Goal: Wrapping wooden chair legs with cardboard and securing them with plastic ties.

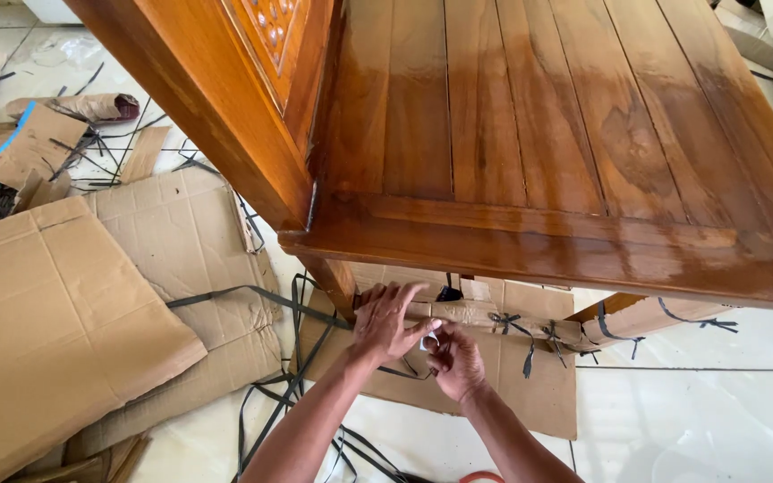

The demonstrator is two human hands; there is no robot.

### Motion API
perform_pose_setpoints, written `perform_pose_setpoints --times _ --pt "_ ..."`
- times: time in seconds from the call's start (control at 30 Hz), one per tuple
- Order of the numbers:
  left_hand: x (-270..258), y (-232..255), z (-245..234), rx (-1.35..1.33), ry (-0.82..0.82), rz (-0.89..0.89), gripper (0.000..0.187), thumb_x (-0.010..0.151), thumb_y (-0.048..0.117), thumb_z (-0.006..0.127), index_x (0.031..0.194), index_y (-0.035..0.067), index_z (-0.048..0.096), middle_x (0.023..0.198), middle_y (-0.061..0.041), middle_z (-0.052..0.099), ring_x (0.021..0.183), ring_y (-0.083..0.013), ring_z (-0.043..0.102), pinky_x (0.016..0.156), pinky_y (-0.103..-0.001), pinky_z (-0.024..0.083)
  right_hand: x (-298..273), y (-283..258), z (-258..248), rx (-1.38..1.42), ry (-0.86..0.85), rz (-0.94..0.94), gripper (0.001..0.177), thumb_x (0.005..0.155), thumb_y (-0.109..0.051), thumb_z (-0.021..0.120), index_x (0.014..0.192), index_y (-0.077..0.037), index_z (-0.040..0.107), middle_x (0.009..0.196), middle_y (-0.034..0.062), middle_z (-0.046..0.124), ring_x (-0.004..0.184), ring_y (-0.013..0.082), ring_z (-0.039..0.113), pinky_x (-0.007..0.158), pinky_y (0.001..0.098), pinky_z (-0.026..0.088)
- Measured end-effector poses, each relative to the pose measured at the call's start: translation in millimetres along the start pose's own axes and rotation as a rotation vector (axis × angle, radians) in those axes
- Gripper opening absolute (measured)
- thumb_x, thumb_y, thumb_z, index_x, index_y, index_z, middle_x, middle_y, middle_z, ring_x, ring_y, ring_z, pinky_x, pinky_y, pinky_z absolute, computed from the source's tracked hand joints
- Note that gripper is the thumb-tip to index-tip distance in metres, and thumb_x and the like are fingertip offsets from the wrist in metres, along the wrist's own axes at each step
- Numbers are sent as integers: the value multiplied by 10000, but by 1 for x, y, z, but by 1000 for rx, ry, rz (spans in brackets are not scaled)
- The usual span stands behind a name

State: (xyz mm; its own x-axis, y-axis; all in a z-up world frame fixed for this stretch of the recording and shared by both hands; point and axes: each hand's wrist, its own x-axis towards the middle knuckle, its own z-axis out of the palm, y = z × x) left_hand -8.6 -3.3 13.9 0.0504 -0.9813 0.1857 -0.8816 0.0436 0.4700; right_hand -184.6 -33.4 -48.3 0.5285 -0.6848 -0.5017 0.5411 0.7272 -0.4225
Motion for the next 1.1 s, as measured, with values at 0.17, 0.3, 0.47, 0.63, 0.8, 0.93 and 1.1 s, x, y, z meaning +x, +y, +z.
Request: perform_pose_setpoints --times 0.17,0.3,0.47,0.63,0.8,0.93,1.1 --pt "9 15 -16 -9 -191 -211 688 853 716 579 1467 409 524 1134 -145 582 1043 -348 561 926 -548 407 2 -5 4 -60 61 3 116 866 -197 689 955 -129 659 780 2 646 619 126 606 363 225 300" --pt "18 9 0 9 -308 -262 757 819 837 368 1431 437 565 1148 -179 542 1088 -394 535 912 -587 396 -2 -6 3 -57 47 -5 158 882 -199 689 1009 -113 651 801 8 647 634 130 618 353 218 310" --pt "36 9 19 52 -379 -451 802 809 878 286 1380 411 602 1094 -79 531 1001 -313 537 928 -573 385 5 -7 -10 -182 -18 39 231 924 -270 731 1045 -77 694 755 64 691 562 80 579 370 191 352" --pt "49 28 13 -55 -321 -498 624 866 707 604 1342 305 631 873 -8 609 779 -197 556 669 -410 481 15 -3 -23 -192 -2 -14 219 854 -231 803 955 -61 709 742 67 690 594 80 582 391 190 353" --pt "54 32 16 -224 -318 -585 375 905 523 717 1192 282 717 593 89 625 671 -82 646 1205 -528 214 19 -1 -25 -216 54 0 283 829 -263 822 999 -98 668 770 41 654 651 78 573 429 197 346" --pt "47 28 25 -101 -133 -374 249 946 494 651 836 284 725 596 89 663 653 -101 661 1177 -628 133 18 -1 -28 -201 67 -2 266 862 -223 798 988 -101 598 758 32 604 653 77 554 404 183 322" --pt "38 23 36 -102 -78 -230 269 962 498 606 911 256 713 949 72 776 959 -197 698 1140 -667 189 16 -2 -28 -188 90 -14 209 893 -168 764 1001 -73 612 774 44 598 639 71 535 387 184 288"
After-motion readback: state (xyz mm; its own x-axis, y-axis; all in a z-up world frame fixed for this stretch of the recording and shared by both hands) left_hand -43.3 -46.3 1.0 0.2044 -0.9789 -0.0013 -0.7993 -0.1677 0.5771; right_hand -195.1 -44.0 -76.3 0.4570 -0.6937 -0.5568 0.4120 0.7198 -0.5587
